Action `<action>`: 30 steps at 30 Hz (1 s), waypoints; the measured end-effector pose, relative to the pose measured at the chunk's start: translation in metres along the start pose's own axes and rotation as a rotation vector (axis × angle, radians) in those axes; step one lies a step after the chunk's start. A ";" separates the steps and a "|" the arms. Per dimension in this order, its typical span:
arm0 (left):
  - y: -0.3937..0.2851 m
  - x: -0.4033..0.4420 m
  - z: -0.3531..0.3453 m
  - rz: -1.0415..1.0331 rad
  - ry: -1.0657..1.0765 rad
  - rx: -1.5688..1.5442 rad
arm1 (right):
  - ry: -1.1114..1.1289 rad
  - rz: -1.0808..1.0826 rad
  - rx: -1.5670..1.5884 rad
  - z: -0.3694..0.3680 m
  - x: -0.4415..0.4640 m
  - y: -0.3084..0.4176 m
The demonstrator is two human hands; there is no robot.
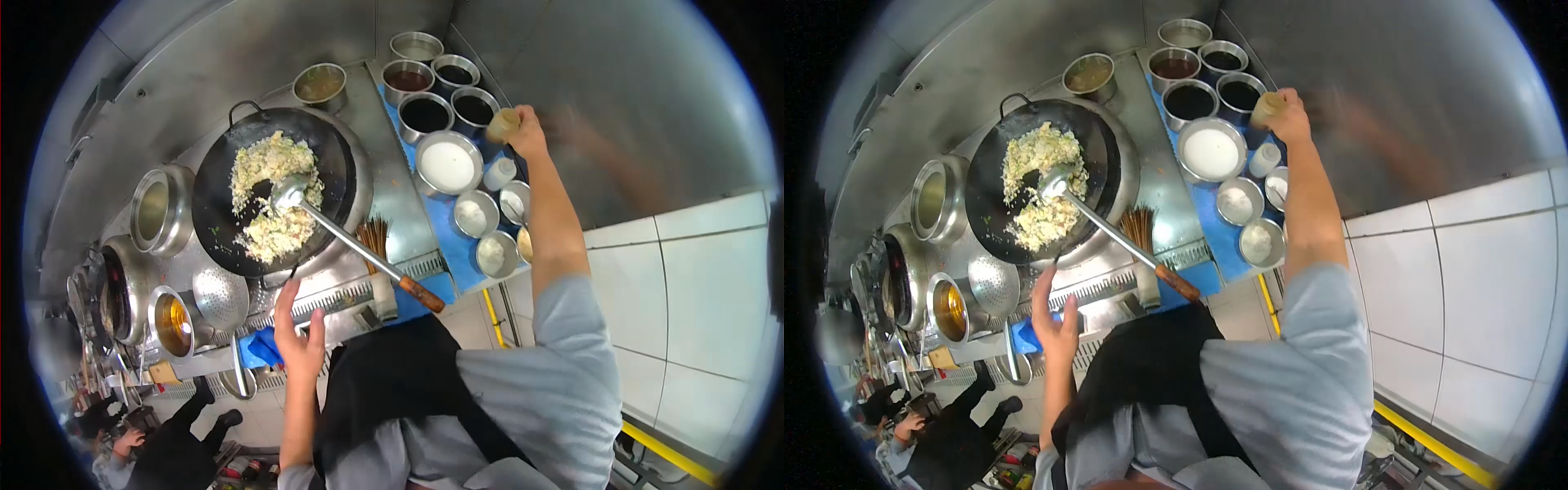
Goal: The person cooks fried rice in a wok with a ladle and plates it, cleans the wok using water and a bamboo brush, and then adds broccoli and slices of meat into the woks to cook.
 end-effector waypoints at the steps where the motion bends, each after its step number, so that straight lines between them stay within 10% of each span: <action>1: -0.003 0.004 -0.012 -0.011 -0.003 -0.087 | -0.069 0.101 0.005 -0.003 -0.008 0.005; 11: -0.036 0.021 -0.036 -0.144 0.077 -0.147 | -0.061 -0.004 -0.167 0.019 -0.010 0.030; 16: -0.054 0.054 -0.033 -0.247 0.127 -0.167 | -0.235 0.386 -0.016 0.110 -0.125 0.189; 24: -0.022 0.106 -0.009 -0.393 0.038 -0.094 | 0.361 0.697 0.850 0.063 -0.323 0.323; 30: 0.096 0.074 0.101 -0.005 0.285 0.372 | 0.470 0.532 0.008 -0.054 -0.371 0.213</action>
Point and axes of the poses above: each hand's wrist, its own x-axis towards the middle knuckle, its own z-axis out of the back of the hand, y = z × x, the point moved 7 cm from there along x, towards the middle knuckle, and after that the axes turned 6 degrees about -z, right-handed, at the moved point
